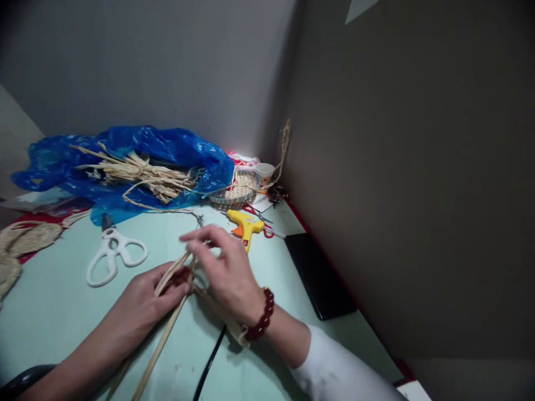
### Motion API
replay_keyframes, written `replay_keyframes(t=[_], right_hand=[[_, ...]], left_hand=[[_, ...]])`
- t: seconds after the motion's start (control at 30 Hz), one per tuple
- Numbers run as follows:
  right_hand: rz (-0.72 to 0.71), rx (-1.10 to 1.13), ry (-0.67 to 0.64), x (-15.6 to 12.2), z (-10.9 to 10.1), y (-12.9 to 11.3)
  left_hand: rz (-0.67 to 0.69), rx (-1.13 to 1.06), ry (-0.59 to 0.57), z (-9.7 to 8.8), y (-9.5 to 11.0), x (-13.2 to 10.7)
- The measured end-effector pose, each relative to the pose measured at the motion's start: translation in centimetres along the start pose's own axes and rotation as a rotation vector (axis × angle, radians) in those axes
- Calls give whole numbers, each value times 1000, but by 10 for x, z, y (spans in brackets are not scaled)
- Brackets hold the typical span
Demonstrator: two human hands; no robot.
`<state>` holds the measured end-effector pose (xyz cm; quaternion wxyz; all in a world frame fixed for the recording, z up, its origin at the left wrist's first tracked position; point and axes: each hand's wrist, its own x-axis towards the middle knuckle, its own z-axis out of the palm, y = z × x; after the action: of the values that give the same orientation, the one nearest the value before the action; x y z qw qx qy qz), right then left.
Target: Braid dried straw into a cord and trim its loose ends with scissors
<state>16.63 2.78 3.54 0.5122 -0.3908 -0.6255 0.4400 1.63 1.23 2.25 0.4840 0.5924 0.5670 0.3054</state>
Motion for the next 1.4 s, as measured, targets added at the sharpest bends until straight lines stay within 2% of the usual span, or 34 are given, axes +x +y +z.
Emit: replay_keyframes(t=[0.07,0.13,0.2,0.3,0.37,0.47,0.53,0.6,0.63,0.73,0.83,0.9,0.97,1.03,1.13,1.27,1.4], right_hand=[[21,291,90,7,-20,-12],[-33,451,234,13,-45,-26],[-94,521,375,16,-69,-40],[-144,489,455,15,-89,-53],[-89,389,405,12,-85,-51],[92,270,156,9,-61,-35],[200,276,0,7,-43,-20],[270,315,-84,5,-29,-8],[261,316,-123,5,-24,-4],[231,249,-134,2,-17,0],[298,263,-135,0,-15,-1],[378,335,-175,-1,-14,-1],[422,374,-223,-2,-13,-1],[396,316,-241,-4,-12,-2],[261,73,-225,-7,-11,-4],[74,-308,-160,-14,-9,-8],[9,-493,-126,-24,-1,-8]], left_hand=[[-44,-31,-24,-5,-1,0],[-62,-56,-22,-10,-1,-1],[-72,-90,-11,-15,-2,-2],[-121,-246,-35,-17,-3,-6],[-160,-400,-69,-15,-4,-8],[-185,-582,-99,-10,-9,-8],[-179,-626,-85,-7,-12,-6],[-153,-624,-64,-5,-14,-4],[-136,-610,-50,-4,-15,-3],[-81,-528,13,-1,-15,-4],[-27,-433,91,1,-15,-5],[-12,-431,94,2,-16,-4],[-31,-493,46,1,-18,-1],[-68,-564,-13,1,-20,1],[-108,-606,-55,0,-23,2],[-141,-614,-57,-2,-25,2],[-148,-614,-33,-3,-30,3]])
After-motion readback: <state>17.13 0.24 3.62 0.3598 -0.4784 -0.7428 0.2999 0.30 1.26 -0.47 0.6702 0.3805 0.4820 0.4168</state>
